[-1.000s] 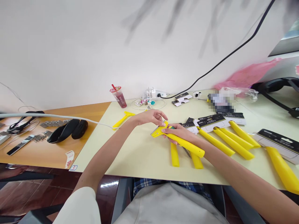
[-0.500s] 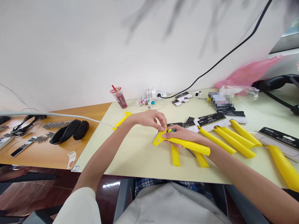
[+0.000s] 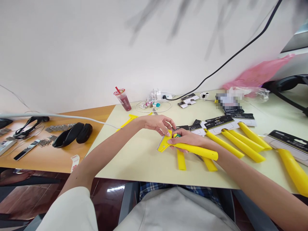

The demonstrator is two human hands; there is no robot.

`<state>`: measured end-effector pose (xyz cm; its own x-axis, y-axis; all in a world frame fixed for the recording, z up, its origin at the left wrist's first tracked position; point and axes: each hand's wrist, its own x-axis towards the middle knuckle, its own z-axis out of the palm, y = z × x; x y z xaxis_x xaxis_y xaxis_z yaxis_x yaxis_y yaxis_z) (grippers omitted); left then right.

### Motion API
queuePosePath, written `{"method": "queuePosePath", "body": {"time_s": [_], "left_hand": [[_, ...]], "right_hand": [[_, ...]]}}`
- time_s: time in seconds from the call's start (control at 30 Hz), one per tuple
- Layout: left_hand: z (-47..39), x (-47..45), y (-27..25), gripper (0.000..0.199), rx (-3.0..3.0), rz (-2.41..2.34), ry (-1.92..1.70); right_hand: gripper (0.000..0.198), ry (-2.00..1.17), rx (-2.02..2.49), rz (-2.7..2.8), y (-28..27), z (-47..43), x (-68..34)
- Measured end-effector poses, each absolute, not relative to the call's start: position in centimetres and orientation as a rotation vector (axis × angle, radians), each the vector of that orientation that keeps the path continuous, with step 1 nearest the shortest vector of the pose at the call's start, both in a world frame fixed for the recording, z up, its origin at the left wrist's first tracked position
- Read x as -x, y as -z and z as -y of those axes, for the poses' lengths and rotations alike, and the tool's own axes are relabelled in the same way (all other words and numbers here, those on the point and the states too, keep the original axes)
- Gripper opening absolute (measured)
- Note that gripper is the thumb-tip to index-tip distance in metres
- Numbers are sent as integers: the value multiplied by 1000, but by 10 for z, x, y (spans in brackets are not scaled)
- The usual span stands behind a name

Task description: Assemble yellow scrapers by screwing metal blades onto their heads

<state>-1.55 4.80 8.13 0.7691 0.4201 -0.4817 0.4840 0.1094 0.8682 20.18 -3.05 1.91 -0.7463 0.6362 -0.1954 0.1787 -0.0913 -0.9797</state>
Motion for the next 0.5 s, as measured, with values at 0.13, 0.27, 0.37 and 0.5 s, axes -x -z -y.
{"method": "queuePosePath", "body": {"time_s": [0.13, 0.27, 0.37, 0.5], "left_hand": [[-42, 19, -75, 46, -1363, -756, 39], [-36, 25, -75, 47, -1346, -750, -23], [-30, 30, -77, 47, -1458, -761, -159], [-19, 35, -81, 35, -1711, -770, -311]], "right_hand": [[33, -1908, 876, 1835, -20, 32, -201], [30, -1924, 859, 1807, -21, 33, -199], [33, -1913, 890, 1763, -22, 33, -199], [38, -1900, 927, 1685, -25, 34, -199]]}}
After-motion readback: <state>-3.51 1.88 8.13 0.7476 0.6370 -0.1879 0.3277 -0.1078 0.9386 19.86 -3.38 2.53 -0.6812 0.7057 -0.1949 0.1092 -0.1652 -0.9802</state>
